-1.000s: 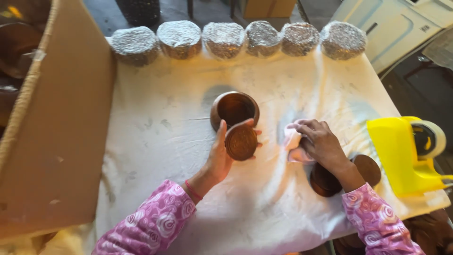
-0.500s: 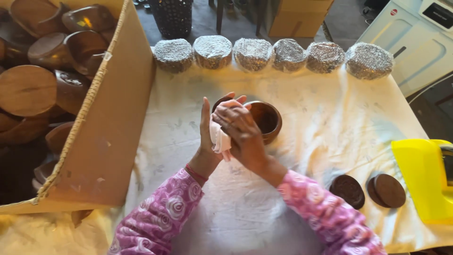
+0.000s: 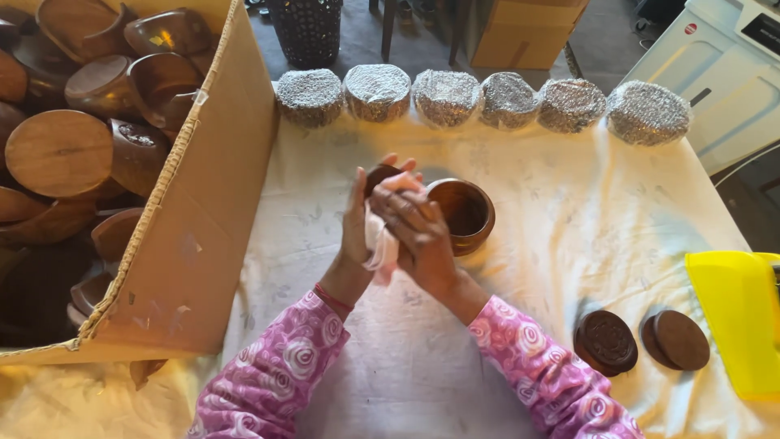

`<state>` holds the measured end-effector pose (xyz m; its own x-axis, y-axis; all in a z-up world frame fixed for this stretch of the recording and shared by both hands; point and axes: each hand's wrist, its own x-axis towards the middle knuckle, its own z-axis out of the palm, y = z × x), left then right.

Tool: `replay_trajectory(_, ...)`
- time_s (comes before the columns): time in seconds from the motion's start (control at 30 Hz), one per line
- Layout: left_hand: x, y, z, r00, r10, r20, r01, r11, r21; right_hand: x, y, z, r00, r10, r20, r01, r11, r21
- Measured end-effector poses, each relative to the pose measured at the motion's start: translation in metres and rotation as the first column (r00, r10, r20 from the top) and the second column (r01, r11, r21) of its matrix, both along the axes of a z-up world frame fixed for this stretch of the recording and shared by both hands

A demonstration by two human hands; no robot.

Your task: Polishing wooden bowls and lids with a cloth.

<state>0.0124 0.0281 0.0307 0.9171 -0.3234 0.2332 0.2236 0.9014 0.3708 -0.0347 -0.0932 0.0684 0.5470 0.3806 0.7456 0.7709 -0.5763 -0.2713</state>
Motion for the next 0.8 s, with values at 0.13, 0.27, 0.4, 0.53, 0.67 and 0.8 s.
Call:
replay_trajectory(0.13,-0.011,-0.009,0.008,0.996,-0.025,-0.081,0.031,0.997,0.077,0.009,-0.006,0.003,0.978,-0.208,0.002,0.208,0.977,0.05)
replay_trajectory(0.27,0.018,-0.01,-0.056,0.972,0.197,-0.125,-0.163,0.956,0.245,0.006,-0.005,-0.012,0.983,-0.163,-0.085,0.18,0.953,0.243)
replay_trajectory(0.4,0.027,-0.006,-0.094,0.925,0.368,-0.093,-0.326,0.897,0.299,-0.008,0.012,-0.027,0.977,0.018,-0.213,0.068,0.918,0.39)
replay_trajectory(0.53,-0.001,-0.009,-0.036,1.0,0.017,-0.013,-0.016,0.998,0.069,-0.012,0.017,-0.039,0.943,0.164,-0.289,0.004,0.865,0.502)
replay_trajectory(0.67,-0.024,-0.014,0.015,0.992,-0.017,-0.121,0.037,0.986,0.164,0.005,0.0,-0.044,0.954,0.11,-0.277,0.034,0.883,0.467)
replay_trajectory(0.8,0.004,-0.012,-0.039,0.989,-0.03,-0.142,0.032,0.999,0.017,-0.01,0.016,-0.03,0.947,0.133,-0.291,0.031,0.868,0.496)
